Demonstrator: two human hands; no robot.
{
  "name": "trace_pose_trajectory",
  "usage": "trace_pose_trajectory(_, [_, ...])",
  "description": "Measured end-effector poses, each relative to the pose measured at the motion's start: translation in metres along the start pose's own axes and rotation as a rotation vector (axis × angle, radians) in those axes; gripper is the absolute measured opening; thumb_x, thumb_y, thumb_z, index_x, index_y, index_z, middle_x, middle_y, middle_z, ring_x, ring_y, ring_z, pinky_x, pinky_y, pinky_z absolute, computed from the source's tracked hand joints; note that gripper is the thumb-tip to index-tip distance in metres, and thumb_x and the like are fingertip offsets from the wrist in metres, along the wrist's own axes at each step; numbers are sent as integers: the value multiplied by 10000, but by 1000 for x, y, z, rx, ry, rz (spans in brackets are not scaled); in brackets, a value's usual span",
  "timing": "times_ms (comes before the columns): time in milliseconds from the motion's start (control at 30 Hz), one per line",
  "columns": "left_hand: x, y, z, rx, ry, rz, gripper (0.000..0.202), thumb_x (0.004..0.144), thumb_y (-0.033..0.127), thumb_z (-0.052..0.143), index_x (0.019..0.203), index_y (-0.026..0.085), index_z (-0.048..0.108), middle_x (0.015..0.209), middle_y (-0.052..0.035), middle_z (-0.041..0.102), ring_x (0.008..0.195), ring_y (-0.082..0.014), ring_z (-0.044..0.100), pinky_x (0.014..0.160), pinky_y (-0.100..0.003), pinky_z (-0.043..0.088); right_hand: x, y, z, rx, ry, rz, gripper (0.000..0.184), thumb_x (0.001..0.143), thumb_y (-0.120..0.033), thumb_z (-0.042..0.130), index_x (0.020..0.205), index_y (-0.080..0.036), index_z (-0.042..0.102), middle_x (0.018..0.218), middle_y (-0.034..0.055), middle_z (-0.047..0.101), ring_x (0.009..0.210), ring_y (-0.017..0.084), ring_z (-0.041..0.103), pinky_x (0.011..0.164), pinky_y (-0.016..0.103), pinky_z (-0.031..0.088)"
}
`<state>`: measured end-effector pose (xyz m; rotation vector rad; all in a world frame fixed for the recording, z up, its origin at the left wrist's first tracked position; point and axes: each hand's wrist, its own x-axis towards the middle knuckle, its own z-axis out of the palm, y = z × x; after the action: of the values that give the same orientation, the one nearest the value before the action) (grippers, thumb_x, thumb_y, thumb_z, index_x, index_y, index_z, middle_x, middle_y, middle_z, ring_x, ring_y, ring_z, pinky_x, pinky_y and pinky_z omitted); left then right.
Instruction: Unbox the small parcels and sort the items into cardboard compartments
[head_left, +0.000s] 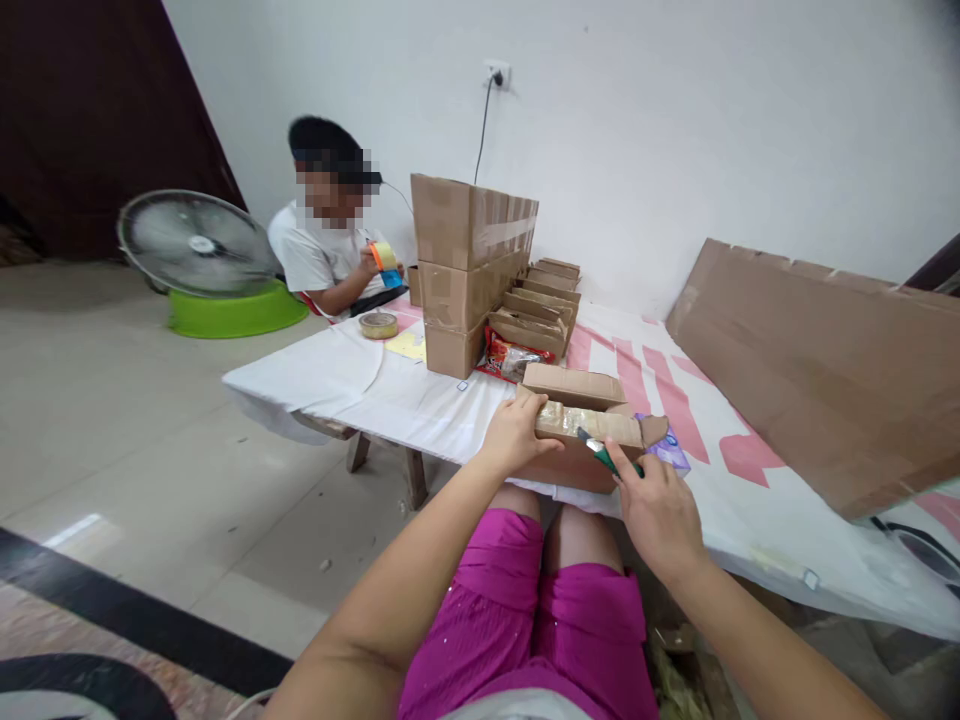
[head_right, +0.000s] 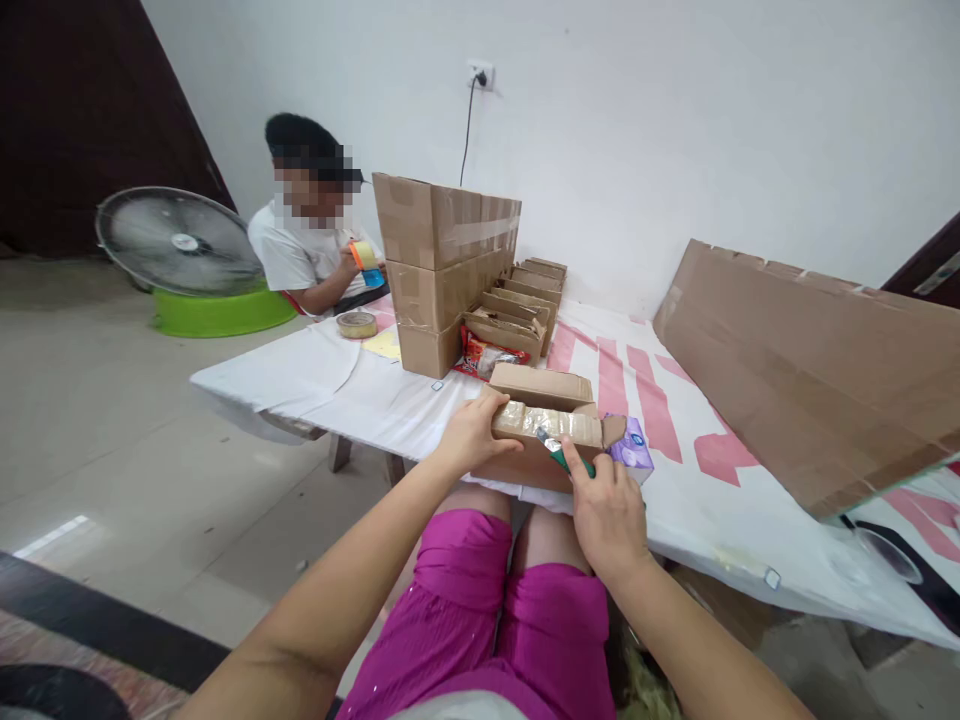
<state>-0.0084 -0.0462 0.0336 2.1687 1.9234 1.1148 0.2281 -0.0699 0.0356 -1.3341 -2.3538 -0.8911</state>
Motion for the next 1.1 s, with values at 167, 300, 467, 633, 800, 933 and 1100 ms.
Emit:
trace_pose_trajectory(167, [0,-1,0,12,-13,1,742,581,397,855,1204,185,512,1270,-109,603,1194,-291,554,1018,-400,401,2,-3,5,73,-87,64,464,934,-265,481,1395,-300,448,894,56,515,778,180,509,655,282,384])
trace_pose_trajectory(300, [1,-3,2,19,-7,9,762,581,401,855,1215,169,502,1280,-121,597,1202,-295,548,1018,-406,400,4,-4,5,179,-172,120,469,953,-290,433,1421,-281,410,912,60,539,773,188,552,641,284,416])
trace_pose_trajectory(467, [0,-2,1,30,-28,29,743,584,400,855,1205,190,506,1256,-103,610,1171,-289,568,1017,-408,392,15,0,4,464,-276,194,444,967,-284,384,1407,-236,415,1062,79,602,873,188,604,699,284,465])
trace_pose_trajectory(633, [-1,-2,0,41,-27,29,752,582,419,853,1200,161,511,1233,-123,615,1167,-298,569,1013,-411,401,15,7,-7,397,-259,167,438,963,-312,399,1399,-278,425,1020,54,599,838,188,615,638,280,458])
trace_pose_trajectory(800, [0,-3,2,48,-34,37,749,582,423,853,1193,163,508,1219,-119,623,1147,-292,582,1009,-411,402,5,6,-22,173,-190,64,456,940,-300,453,1396,-299,442,894,38,560,715,169,577,587,274,418])
trace_pose_trajectory(933, [-1,-4,3,50,-18,49,759,577,429,854,1196,164,503,1214,-118,623,1142,-293,582,998,-416,406,9,1,-23,82,-191,30,449,927,-261,475,1375,-291,476,870,48,552,718,174,566,609,281,408])
trace_pose_trajectory(1100, [-4,-4,2,60,-15,69,739,582,455,845,1176,179,504,1179,-109,633,1116,-287,596,988,-411,409,20,0,-15,33,-202,51,458,931,-273,475,1388,-271,461,888,71,576,746,193,584,615,287,408])
